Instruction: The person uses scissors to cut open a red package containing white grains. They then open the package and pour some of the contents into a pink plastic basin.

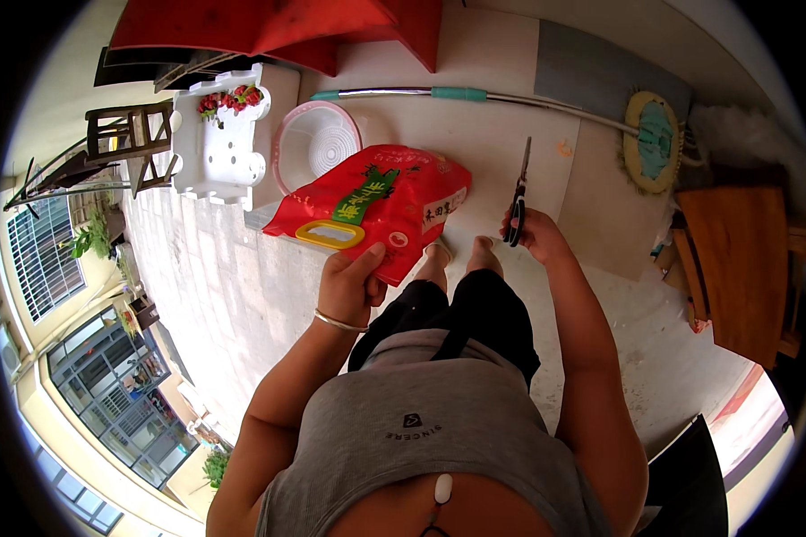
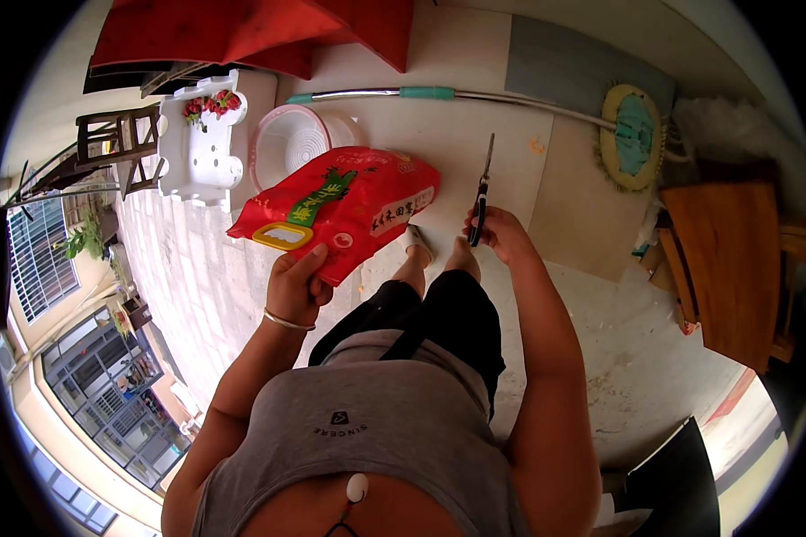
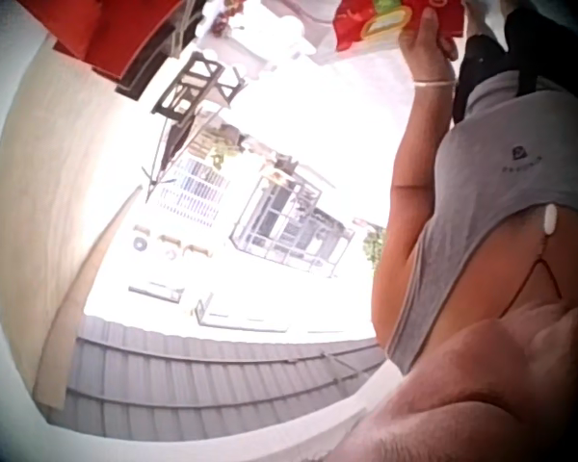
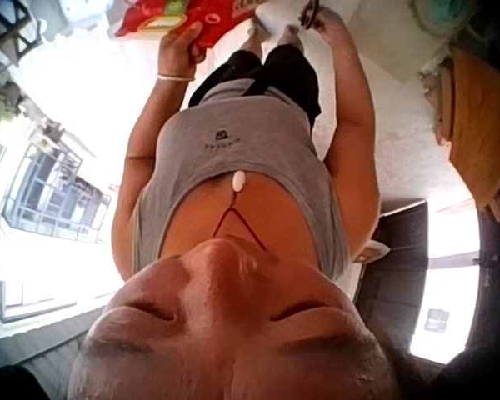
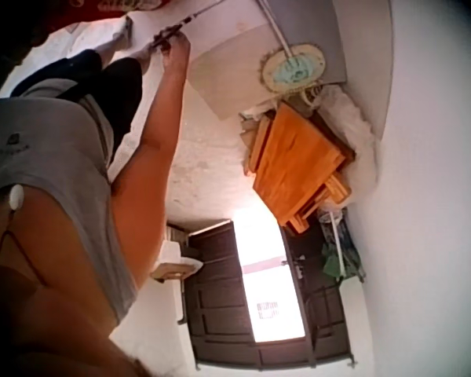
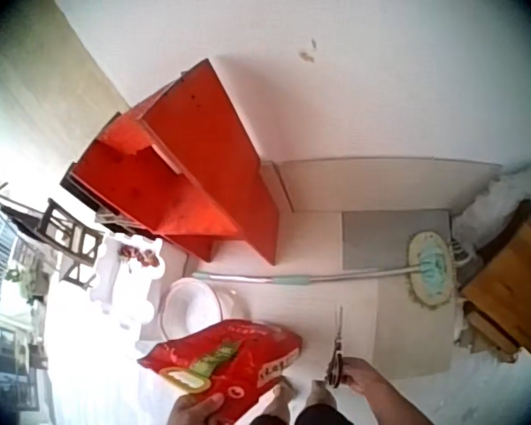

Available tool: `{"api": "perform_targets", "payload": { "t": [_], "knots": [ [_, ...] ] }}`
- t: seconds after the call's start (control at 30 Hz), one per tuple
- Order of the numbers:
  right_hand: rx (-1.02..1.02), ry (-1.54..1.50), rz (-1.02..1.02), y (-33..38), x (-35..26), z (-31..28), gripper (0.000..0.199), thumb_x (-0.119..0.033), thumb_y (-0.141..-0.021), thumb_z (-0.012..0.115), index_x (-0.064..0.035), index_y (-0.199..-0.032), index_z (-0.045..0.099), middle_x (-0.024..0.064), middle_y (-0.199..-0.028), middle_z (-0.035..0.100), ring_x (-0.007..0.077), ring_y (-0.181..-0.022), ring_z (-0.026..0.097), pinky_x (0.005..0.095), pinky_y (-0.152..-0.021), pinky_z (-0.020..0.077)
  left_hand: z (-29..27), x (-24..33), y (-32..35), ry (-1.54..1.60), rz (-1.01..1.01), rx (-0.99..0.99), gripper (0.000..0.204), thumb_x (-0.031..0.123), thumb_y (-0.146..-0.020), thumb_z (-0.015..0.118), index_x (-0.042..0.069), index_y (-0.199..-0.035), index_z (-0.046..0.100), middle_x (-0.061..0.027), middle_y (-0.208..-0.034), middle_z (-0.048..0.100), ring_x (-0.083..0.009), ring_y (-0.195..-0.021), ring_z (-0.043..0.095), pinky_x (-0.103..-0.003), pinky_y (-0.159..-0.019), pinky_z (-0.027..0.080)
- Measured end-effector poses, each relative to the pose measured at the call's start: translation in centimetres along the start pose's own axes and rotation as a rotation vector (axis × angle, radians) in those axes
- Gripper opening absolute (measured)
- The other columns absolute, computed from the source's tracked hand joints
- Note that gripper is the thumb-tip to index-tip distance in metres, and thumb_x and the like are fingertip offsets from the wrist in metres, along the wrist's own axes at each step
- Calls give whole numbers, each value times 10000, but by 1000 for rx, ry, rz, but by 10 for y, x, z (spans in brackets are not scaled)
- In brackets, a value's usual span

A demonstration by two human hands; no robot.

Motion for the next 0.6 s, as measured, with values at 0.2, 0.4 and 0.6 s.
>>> {"api": "perform_targets", "payload": {
  "t": [0.2,0.4,0.6],
  "knots": [
    [-93,195,-283,88,-27,106,229,-147,-784,746,-31,-925,608,72,-839,654,194,-767,636,276,-687,483,4,3,-2,-161,39,-81,217,153,-919,621,39,-744,561,-12,-501,470,-109,-377,406,-243,-375,297],
    [-39,712,-664,102,-52,192,338,-55,-717,779,-56,-1018,626,34,-875,646,135,-808,597,287,-775,462,-1,1,-4,-223,31,-169,240,183,-887,678,18,-737,589,-37,-557,550,-115,-448,509,-244,-423,365],
    [-117,788,-722,89,-50,217,273,-8,-734,710,-50,-991,626,42,-961,688,144,-880,621,314,-822,477,-7,-1,-10,-248,116,-299,140,131,-851,691,-1,-845,645,-52,-631,598,-131,-514,553,-231,-478,419]
  ]
}}
Point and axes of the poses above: each hand's wrist, its own y-axis away from the middle knuckle, its own z-axis out of the palm, x = y × z, the point moved 5 cm from there along -y, towards the middle knuckle
